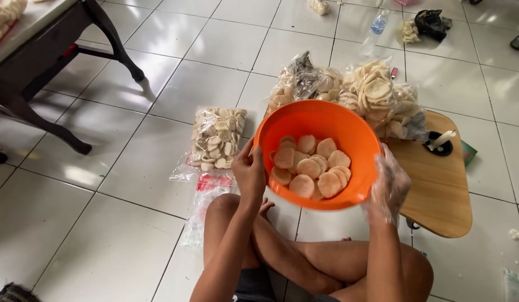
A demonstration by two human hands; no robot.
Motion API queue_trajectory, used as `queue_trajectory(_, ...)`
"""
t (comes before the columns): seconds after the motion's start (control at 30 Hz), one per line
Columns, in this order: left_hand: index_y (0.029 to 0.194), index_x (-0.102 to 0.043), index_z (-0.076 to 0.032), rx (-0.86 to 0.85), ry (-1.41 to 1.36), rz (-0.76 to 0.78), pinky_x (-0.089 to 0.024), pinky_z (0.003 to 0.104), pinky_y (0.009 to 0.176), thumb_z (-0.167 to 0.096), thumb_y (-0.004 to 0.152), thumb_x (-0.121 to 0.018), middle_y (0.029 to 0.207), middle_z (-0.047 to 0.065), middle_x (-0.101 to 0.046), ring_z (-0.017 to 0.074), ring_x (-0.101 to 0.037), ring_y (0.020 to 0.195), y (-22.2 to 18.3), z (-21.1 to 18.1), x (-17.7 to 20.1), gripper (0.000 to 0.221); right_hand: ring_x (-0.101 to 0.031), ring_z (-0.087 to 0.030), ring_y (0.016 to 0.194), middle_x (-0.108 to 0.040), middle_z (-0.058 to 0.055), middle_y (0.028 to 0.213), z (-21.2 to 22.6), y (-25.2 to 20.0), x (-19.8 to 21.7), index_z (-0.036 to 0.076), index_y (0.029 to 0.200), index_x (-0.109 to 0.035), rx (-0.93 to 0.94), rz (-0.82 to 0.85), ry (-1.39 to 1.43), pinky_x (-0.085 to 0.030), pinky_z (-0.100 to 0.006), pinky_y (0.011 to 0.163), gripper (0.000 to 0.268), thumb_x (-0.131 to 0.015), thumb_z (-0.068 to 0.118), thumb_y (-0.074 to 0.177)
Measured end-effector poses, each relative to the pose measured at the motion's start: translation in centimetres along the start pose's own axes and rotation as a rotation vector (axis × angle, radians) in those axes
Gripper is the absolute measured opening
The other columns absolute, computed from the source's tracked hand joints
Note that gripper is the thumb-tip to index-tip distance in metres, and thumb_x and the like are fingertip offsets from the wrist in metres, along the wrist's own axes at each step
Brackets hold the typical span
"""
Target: Seasoning crackers by pouring seasoning from a packet into a bowl and shaking it to coat them.
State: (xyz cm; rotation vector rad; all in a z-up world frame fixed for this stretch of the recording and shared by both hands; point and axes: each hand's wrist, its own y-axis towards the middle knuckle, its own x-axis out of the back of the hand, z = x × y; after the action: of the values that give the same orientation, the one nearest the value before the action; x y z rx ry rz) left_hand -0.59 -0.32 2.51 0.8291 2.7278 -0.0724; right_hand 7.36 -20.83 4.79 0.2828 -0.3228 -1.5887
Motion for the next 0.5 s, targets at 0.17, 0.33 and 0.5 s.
queue_trajectory(0.17,0.139,-0.06,0.001,-0.119,-0.009,0.028,-0.04,0.024,0.043,-0.017,0.1,-0.058,0.06,0.013,-0.068,0.0102,-0.047,0.046,1.5,2.3,0.4,0.043,-0.065,-0.025,0.123,-0.066,-0.018,0.132,3.8,0.2,-2.5,0.003,0.13,-0.067,-0.102,-0.078,0.055,-0.049,-0.034,0.109,0.034,-0.06,0.018,0.1)
queue_trajectory(0.33,0.136,-0.062,0.004,-0.095,-0.004,0.035,-0.039,0.023,0.04,-0.015,0.1,-0.059,0.052,0.009,-0.062,0.0091,-0.046,0.039,2.5,4.2,0.6,0.041,-0.062,-0.027,0.126,-0.063,-0.024,0.135,-0.3,-0.8,-1.1,-0.004,0.131,-0.065,0.033,-0.092,0.088,-0.049,-0.038,0.107,0.033,-0.06,0.014,0.103)
queue_trajectory(0.5,0.139,-0.061,-0.001,-0.167,-0.043,0.063,-0.04,0.024,0.041,-0.015,0.101,-0.058,0.052,0.012,-0.064,0.0113,-0.05,0.039,2.3,6.1,1.5,0.041,-0.059,-0.018,0.122,-0.066,-0.021,0.13,1.5,-0.6,-2.7,-0.007,0.125,-0.067,0.022,-0.11,0.135,-0.05,-0.037,0.107,0.032,-0.066,0.014,0.101)
